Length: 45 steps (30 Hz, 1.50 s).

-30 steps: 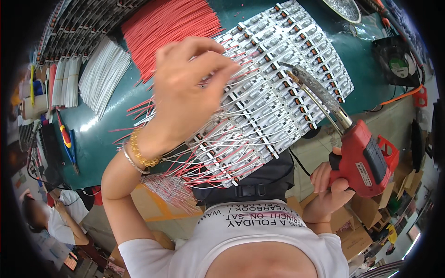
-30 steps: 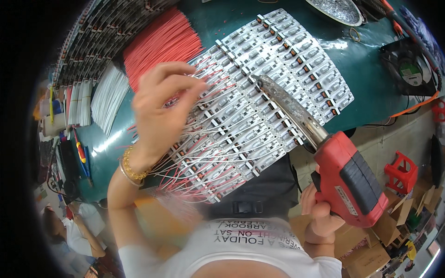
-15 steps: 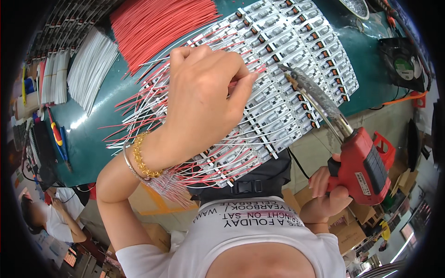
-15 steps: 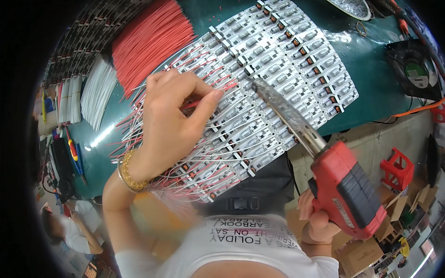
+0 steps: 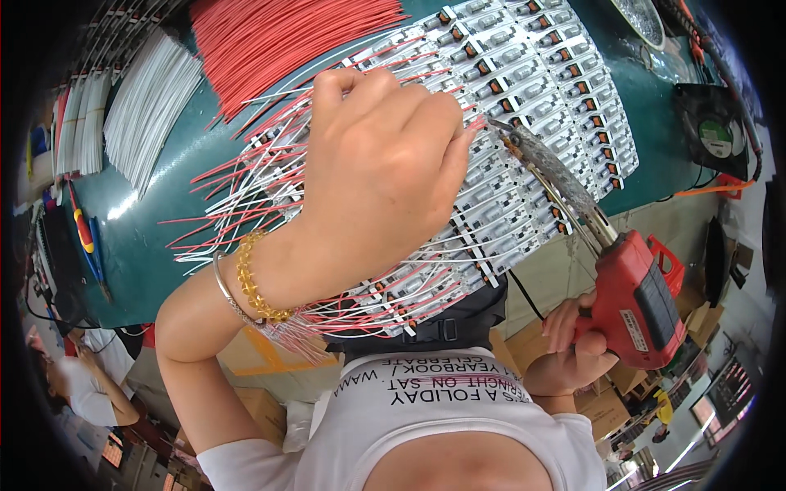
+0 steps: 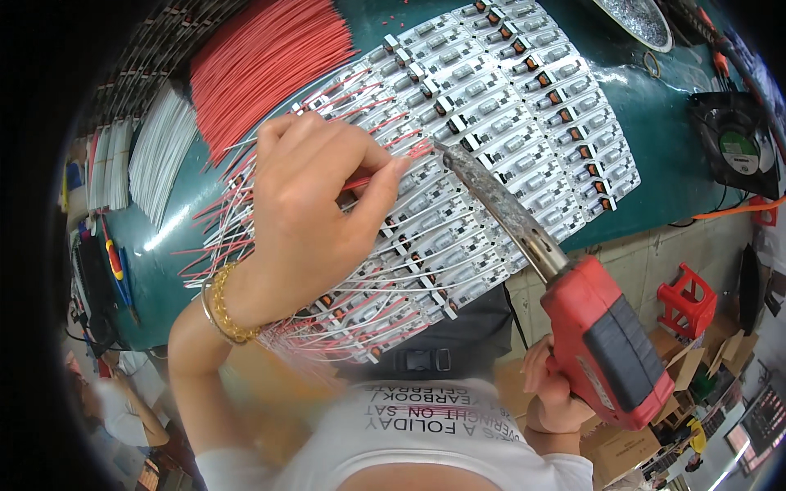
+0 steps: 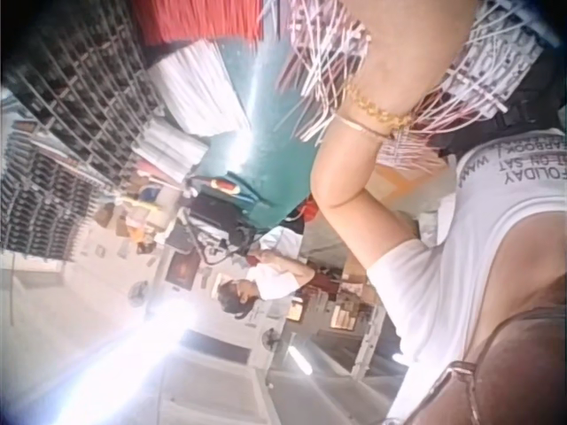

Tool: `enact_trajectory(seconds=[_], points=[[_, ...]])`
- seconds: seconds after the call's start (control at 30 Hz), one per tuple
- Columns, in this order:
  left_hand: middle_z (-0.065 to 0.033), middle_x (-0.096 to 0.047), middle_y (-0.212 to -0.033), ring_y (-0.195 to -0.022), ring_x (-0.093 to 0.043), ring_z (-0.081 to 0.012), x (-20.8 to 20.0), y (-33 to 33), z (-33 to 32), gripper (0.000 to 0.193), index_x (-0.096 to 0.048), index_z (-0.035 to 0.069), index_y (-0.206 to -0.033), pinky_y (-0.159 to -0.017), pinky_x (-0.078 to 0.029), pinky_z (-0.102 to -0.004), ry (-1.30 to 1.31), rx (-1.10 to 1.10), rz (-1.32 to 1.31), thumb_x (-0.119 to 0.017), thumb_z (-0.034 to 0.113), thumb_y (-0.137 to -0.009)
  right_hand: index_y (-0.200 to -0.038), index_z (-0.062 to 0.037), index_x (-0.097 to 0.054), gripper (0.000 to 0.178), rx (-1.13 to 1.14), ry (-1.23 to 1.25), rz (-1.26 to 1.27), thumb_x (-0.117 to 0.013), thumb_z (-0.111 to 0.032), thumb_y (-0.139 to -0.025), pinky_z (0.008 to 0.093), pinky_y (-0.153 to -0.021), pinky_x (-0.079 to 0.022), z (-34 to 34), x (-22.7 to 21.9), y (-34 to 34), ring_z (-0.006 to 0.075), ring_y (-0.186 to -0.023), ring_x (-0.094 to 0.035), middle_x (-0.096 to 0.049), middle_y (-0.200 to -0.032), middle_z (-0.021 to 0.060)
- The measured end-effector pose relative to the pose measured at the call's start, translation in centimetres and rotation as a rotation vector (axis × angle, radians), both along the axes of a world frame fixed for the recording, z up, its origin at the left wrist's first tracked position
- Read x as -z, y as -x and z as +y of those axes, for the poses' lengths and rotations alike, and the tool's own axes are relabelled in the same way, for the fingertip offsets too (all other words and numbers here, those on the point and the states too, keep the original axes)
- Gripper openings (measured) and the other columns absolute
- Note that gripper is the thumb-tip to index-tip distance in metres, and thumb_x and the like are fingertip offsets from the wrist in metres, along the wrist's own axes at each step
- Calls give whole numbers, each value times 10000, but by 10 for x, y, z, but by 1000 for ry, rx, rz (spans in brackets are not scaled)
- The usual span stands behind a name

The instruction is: The person uses a soldering iron to attach red and white wires to a grid of electronic components on a workbench. They repeatedly dip the soldering iron tip into a container of solder and apply it to the connection points on the board.

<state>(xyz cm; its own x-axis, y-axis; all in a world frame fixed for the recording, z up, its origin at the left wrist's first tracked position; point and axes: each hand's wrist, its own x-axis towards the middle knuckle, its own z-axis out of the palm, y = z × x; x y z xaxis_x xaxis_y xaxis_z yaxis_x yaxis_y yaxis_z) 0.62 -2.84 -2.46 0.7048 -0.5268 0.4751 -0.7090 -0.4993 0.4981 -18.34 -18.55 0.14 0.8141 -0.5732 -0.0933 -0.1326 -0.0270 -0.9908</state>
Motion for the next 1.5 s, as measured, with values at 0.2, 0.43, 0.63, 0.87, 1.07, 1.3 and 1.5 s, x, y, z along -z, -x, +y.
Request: enact_trajectory(seconds=[0.2,0.43,0.63,0.87,1.07,1.3,1.5], points=[[11,-483,-550,-559,-441,-171,-2,-1,0,154,-550,80,-625,-683,-317,-325,-11,1,-7,-684,58,-697,-1169,110,-399,758,-72,-32,-71,-615,-501,-778,228,-380,-355,-8,1,1,92,-348,-397,-420,-456,-8],[-10,-504,-596,-563,-452,-182,-3,-1,1,134,-564,74,-643,-683,-325,-329,16,1,18,-688,48,-686,-1186,109,-374,773,-91,-75,-78,-574,-529,-798,230,-377,-358,-14,1,6,89,-343,-387,-412,-452,-15],[-24,-535,-699,-691,-479,-204,-3,7,-1,126,-567,71,-663,-706,-322,-335,22,49,54,-691,55,-679,-1183,110,-371,760,-117,-91,-97,-560,-525,-811,234,-373,-359,-21,1,15,97,-339,-386,-412,-446,-5],[-18,-534,-703,-709,-472,-208,-2,7,-1,127,-569,74,-664,-701,-316,-332,-19,46,46,-695,68,-678,-1098,99,-409,694,-104,-62,-43,-584,-505,-802,236,-369,-358,-19,-1,15,102,-336,-385,-417,-442,4],[-19,-535,-701,-699,-469,-206,-2,5,-1,130,-570,74,-655,-692,-317,-328,-21,55,39,-700,67,-666,-1038,80,-434,640,-84,-46,-63,-588,-494,-800,236,-372,-362,-18,0,14,103,-358,-408,-424,-454,8],[-21,-535,-695,-713,-481,-208,-4,4,0,132,-575,75,-649,-699,-324,-329,-29,59,31,-706,68,-652,-1039,84,-449,635,-28,57,-26,-608,-479,-793,229,-377,-363,-12,3,15,99,-364,-415,-436,-459,11],[-24,-535,-692,-722,-486,-213,-4,5,0,130,-578,73,-645,-704,-328,-332,-29,55,31,-707,69,-651,-1150,103,-411,740,-91,-14,-94,-602,-511,-784,222,-375,-356,-12,-5,9,86,-341,-394,-419,-434,-15]])
